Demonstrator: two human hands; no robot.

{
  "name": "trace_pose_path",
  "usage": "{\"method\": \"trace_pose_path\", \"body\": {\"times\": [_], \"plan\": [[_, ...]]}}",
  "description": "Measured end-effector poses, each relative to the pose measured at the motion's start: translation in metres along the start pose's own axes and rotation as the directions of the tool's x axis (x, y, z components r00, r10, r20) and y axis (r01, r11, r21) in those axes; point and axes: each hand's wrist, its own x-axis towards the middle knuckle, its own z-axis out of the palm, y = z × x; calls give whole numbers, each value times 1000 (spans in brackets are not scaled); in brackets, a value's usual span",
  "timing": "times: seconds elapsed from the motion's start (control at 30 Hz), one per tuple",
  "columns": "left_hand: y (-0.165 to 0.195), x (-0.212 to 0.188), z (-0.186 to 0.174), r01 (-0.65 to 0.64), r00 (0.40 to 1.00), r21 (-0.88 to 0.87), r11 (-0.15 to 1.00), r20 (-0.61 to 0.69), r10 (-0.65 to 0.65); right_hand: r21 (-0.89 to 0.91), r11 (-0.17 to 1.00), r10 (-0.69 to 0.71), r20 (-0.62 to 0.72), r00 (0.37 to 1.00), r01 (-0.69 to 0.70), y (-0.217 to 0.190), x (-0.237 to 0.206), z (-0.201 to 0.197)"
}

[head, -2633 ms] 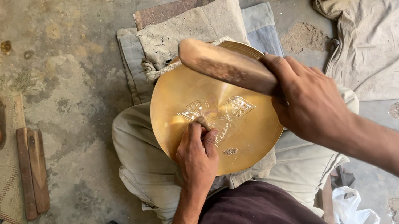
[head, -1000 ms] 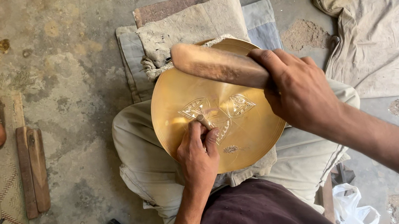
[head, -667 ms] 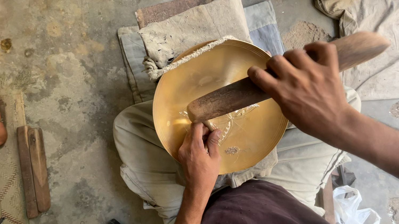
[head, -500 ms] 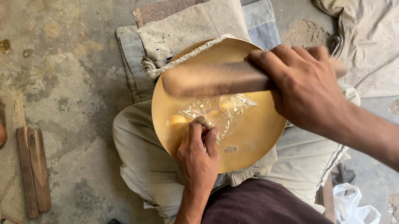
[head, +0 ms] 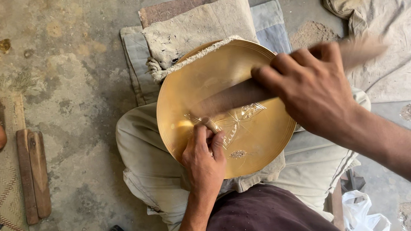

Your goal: The person sits cross-legged on the floor with a large brass plate on their lap and engraves a decorative floral pattern into it, holding a chisel against the surface and striking it with a wooden mallet. They then rotate the plate, scrape away debris with the chisel by hand, and continue engraving new lines in the design.

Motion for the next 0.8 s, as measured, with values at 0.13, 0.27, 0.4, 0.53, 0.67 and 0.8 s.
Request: {"method": "trace_pose_path", "body": {"times": [0.13,0.27,0.4,0.53,0.67,0.8], "plan": [[0,-1,-1,8,1000,36,999,20,-9,325,935,139,25,990,-139,0,-1,5],[-1,-1,1,-36,999,40,999,7,36,206,975,99,-38,994,-89,0,-4,3],[-1,-4,0,-6,999,27,1000,39,5,601,751,248,130,960,-275,1,-5,4],[0,-4,1,-44,999,35,998,20,44,132,990,53,27,998,-56,3,-6,7],[0,-6,0,16,998,4,1000,57,-17,200,977,66,21,998,-69,1,-7,6],[0,-5,0,-29,999,37,999,17,28,42,998,45,-91,995,-42,1,-6,-1]]}}
